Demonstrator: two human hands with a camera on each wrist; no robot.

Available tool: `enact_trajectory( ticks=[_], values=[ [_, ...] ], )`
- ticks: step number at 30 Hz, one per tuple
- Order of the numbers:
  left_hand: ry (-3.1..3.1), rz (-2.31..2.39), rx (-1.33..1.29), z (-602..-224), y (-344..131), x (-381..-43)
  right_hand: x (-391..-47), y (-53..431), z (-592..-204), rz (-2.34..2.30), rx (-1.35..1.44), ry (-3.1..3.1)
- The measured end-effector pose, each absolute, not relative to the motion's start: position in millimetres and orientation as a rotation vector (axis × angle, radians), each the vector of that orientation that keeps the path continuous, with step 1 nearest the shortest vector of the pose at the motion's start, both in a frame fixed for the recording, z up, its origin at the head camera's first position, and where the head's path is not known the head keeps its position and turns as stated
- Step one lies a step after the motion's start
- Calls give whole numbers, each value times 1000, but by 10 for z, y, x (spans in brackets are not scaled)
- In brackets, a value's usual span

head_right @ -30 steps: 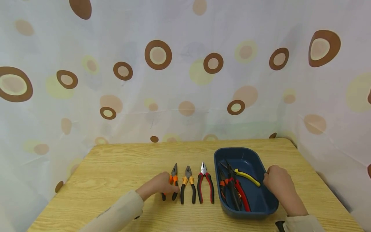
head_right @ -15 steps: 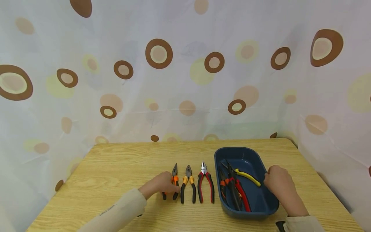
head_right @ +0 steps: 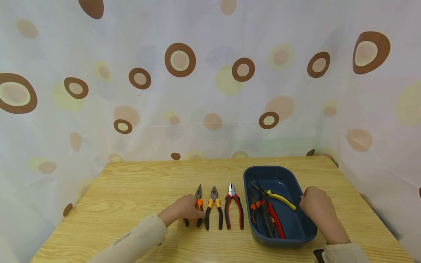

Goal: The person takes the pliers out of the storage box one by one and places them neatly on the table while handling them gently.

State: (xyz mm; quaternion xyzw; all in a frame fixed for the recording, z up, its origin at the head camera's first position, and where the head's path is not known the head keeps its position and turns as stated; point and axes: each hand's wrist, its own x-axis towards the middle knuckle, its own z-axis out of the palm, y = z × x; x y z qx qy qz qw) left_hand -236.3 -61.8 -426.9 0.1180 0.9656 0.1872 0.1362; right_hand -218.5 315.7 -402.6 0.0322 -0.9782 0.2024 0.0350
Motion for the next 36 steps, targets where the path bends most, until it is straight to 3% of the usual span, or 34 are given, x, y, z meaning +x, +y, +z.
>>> enact_trajectory(
  ticks=[13, 36],
  values=[
    [2771, 637, 159, -4306, -609, -2311, -2177, 3153, -4036, 624, 105, -3028],
    [2769, 644, 191, -4386, -687, -2310, -2186, 3166, -4033, 622, 119, -3024]
  ],
)
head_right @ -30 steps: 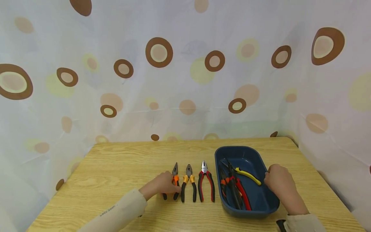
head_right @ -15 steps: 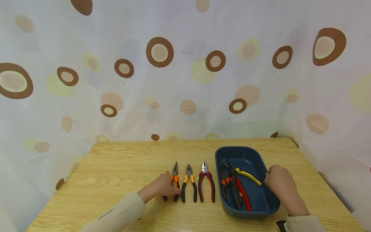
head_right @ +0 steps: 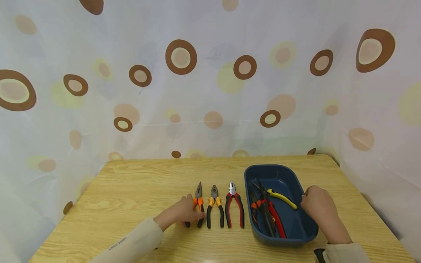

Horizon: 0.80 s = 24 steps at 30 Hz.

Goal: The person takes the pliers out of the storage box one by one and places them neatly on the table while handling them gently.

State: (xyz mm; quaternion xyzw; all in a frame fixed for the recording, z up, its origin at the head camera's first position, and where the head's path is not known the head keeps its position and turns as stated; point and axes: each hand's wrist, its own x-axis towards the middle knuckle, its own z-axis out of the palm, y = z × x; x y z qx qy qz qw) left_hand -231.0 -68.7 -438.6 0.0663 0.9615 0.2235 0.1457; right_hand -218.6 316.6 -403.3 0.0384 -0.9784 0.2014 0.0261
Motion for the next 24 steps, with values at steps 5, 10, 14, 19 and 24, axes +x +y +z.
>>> enact_trajectory(
  ticks=[5, 10, 14, 19, 24],
  values=[
    [2769, 649, 191, -4372, -694, -2310, -2186, 3170, -4027, 628, 127, -3022],
    [2770, 619, 181, -4346, -687, -2297, -2191, 3166, -4025, 619, 125, -3013],
    [2773, 610, 154, -4324, -683, -2288, -2191, 3159, -4026, 615, 124, -3017],
    [2805, 533, 181, -4254, -657, -2319, -2192, 3151, -4024, 607, 128, -3012],
    [2865, 414, 316, -4120, -571, -2389, -2178, 3159, -4023, 609, 132, -3010]
  ],
)
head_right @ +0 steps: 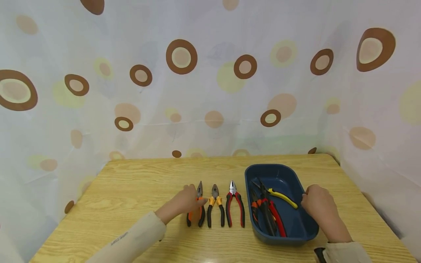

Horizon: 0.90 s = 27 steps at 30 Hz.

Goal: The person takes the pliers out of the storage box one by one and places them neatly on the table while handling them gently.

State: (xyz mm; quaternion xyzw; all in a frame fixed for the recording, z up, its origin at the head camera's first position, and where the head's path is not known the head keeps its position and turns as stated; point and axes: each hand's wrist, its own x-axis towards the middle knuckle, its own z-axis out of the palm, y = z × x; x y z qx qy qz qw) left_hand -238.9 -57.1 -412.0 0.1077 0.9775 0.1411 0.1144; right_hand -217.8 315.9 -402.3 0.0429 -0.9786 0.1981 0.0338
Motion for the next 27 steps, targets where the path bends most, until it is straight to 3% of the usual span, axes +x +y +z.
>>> enact_trajectory(
  ticks=[9, 27],
  values=[
    [2929, 588, 395, -3808, -294, -2322, -2185, 3160, -4022, 614, 111, -3026],
    [2788, 1263, 598, -3706, 254, -2224, -2195, 3167, -4032, 636, 120, -3025]
  ],
)
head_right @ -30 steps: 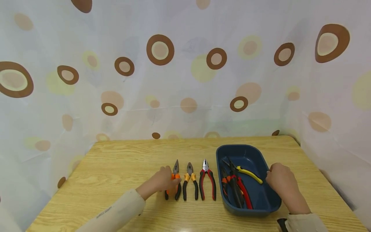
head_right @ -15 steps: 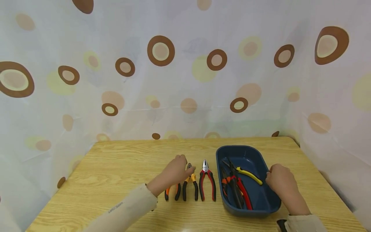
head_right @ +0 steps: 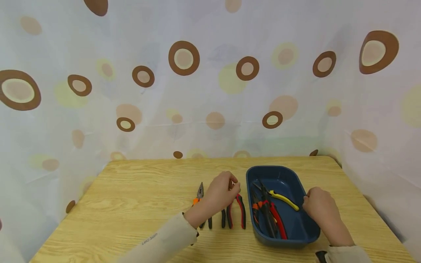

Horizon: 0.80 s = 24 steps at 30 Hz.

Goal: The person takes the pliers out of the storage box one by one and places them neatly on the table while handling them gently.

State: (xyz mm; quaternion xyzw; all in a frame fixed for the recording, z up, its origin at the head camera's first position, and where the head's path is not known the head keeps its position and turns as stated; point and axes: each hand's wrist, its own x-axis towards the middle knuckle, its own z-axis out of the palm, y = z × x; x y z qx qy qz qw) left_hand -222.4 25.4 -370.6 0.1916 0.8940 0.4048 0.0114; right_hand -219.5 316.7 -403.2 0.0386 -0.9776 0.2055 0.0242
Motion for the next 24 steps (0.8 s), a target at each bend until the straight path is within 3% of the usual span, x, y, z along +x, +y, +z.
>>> enact_trajectory(
  ticks=[15, 24],
  values=[
    [2794, 1157, 935, -3923, 736, -2087, -2184, 3156, -4048, 652, 117, -3018],
    [2868, 761, 1136, -4030, 920, -2061, -2185, 3169, -4047, 632, 118, -3021]
  ],
)
